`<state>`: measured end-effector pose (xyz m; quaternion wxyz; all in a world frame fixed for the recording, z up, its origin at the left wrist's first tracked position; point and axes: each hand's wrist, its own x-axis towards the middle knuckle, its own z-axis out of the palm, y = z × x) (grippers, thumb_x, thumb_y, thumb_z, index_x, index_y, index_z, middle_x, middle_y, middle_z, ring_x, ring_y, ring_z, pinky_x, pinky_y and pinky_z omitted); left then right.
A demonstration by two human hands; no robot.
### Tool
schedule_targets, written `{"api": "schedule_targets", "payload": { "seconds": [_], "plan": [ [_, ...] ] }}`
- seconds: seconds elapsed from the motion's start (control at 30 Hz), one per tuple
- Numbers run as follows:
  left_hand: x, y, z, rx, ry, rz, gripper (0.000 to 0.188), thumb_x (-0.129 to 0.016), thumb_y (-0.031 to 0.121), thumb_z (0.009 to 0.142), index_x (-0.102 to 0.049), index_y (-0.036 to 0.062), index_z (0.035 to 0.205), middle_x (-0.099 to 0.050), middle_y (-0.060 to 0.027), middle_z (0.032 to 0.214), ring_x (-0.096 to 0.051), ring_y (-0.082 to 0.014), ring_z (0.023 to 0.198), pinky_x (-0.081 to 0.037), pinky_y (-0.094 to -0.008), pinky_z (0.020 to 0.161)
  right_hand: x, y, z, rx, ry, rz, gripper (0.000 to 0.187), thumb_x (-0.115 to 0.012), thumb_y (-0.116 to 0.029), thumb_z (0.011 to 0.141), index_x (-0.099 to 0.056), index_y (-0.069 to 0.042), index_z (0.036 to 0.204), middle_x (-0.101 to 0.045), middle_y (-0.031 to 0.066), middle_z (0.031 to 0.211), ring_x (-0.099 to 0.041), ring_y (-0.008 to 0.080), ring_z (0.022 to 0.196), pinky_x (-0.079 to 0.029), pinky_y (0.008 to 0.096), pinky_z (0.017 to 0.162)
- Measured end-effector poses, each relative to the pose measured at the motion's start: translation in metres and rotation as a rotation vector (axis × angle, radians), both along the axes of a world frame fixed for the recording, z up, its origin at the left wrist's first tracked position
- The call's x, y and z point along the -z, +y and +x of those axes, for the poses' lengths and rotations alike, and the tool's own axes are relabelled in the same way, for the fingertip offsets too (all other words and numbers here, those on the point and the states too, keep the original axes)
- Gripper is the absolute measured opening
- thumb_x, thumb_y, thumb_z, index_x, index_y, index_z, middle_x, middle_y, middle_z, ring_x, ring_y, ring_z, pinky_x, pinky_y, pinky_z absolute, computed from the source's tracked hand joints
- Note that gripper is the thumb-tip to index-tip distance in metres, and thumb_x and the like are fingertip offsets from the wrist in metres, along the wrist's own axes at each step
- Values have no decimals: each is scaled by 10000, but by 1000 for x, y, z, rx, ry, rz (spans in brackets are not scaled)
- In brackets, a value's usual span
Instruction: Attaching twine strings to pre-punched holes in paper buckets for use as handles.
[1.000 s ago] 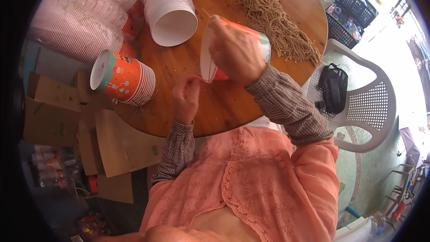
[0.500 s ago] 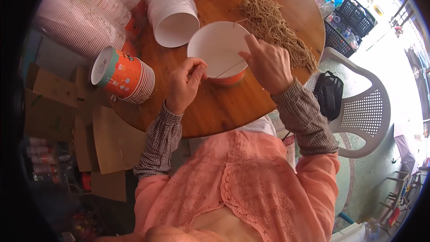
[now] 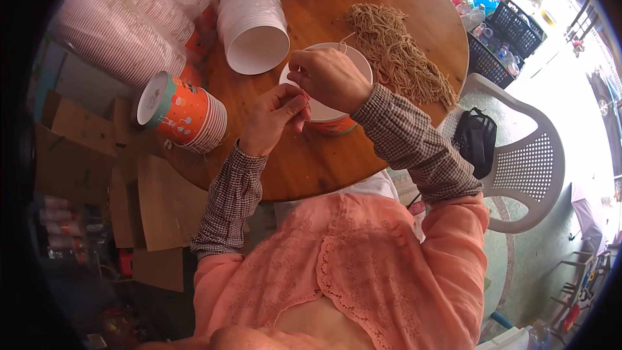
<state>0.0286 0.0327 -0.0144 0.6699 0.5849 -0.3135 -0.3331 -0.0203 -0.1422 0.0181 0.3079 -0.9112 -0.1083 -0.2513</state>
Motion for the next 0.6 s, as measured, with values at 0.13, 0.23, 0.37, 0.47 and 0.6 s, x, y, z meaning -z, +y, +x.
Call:
{"api": "schedule_targets", "payload": {
  "seconds": [0.13,0.23,0.37,0.47,0.6],
  "plan": [
    [-7,-3,-5,45,19,86,156,-592,128,959,-633,-19,988,-637,-35,771,-560,-68,619,-472,-210,570,7,-10,8,-46,113,29,126,-659,-103,814,-638,-23,908,-633,128,769,-638,274,717,-510,356,653],
    [-10,-2,-9,56,22,61,154,-594,124,954,-650,-17,983,-634,-28,765,-555,-70,611,-467,-207,572,9,-20,-1,-82,38,27,158,-635,-63,816,-641,-31,971,-640,129,888,-641,255,746,-513,345,660],
    [-6,4,-5,11,257,-37,160,-606,138,952,-642,-18,968,-641,-34,768,-560,-79,604,-466,-202,562,4,-27,-43,-73,30,436,190,-596,-16,870,-635,-5,1056,-624,81,986,-605,145,854,-499,284,765],
    [-5,2,-6,13,288,-42,168,-615,151,951,-638,-15,963,-646,-40,773,-564,-81,604,-468,-199,556,12,-22,-60,-189,22,570,184,-661,-17,858,-643,17,1037,-635,67,942,-598,134,879,-488,280,806],
    [-5,1,-8,1,273,-32,167,-618,155,951,-633,-9,979,-646,-42,777,-566,-78,606,-469,-196,552,13,-13,-58,-245,-23,491,181,-715,-58,833,-664,-12,1001,-651,58,908,-631,135,848,-511,276,750]
  ]
}}
